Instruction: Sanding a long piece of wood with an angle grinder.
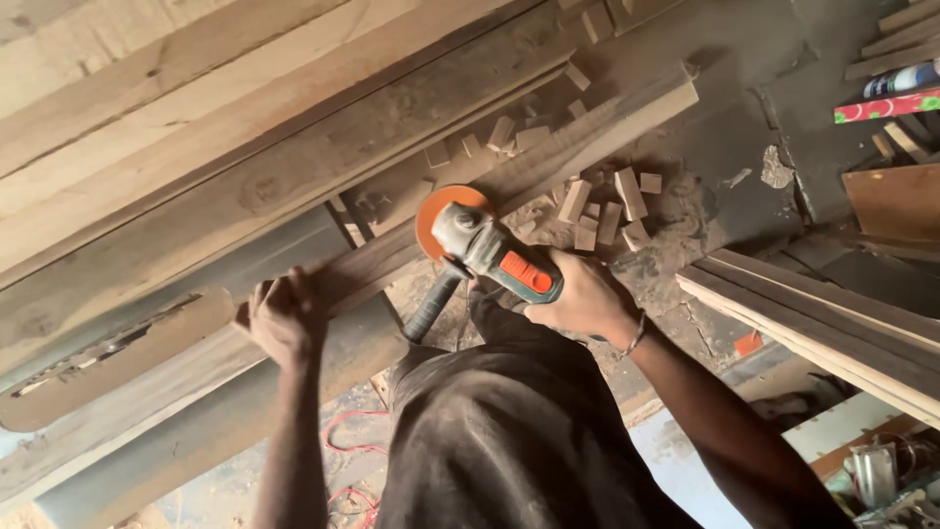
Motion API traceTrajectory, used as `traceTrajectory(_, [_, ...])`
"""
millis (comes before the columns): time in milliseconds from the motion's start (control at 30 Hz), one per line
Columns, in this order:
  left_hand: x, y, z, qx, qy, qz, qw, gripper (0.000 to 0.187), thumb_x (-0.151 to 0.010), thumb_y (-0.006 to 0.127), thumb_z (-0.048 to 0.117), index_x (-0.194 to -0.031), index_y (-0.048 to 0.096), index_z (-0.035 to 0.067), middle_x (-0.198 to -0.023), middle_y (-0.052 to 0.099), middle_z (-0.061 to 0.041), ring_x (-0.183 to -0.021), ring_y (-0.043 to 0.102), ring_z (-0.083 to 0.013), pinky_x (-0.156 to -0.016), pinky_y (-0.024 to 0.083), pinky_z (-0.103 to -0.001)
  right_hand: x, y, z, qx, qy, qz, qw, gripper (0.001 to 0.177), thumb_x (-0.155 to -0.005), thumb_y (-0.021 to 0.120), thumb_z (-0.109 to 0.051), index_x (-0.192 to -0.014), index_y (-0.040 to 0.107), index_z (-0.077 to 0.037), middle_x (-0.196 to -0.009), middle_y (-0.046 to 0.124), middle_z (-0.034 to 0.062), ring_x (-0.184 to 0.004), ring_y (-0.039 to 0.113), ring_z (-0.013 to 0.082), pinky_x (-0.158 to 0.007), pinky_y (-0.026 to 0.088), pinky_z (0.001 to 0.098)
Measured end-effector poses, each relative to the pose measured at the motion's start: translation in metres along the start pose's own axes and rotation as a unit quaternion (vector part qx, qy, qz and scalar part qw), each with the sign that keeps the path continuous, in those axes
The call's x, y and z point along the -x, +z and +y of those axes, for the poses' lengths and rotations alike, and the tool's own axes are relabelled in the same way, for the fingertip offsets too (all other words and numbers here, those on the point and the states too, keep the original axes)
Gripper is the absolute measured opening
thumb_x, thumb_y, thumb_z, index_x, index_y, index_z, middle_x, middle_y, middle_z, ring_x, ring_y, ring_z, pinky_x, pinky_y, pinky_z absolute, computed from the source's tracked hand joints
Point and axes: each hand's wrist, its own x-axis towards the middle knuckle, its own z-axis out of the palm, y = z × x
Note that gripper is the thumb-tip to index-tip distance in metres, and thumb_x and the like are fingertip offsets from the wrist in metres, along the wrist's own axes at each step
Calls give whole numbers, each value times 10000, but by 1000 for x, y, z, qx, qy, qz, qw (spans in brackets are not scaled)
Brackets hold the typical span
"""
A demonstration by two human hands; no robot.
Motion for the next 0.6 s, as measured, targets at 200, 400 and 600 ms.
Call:
traceTrajectory(200, [-7,10,18,51,-92,47,993,378,-989,714,324,-672,666,124,-741,666,-41,-778,622,-231,-965,336,-412,1,-57,16,52,70,1,996,535,-597,855,-280,-1070,666,-117,-854,744,79,-740,726,204,-724,607,383])
traceTrajectory(400, [-5,15,9,27,-73,60,995,268,-935,715,298,-725,695,133,-805,686,-40,-805,625,-232,-971,345,-395,-10,-116,102,88,37,93,991,440,-666,833,-316,-1019,678,-104,-851,736,85,-698,711,209,-665,603,362])
traceTrajectory(600, [-5,15,9,24,-84,30,996,276,-929,700,282,-700,707,128,-805,693,-37,-791,624,-220,-977,336,-401,-17,-171,134,109,94,148,978,429,-700,856,-301,-1046,701,-102,-905,725,90,-762,700,220,-696,567,372])
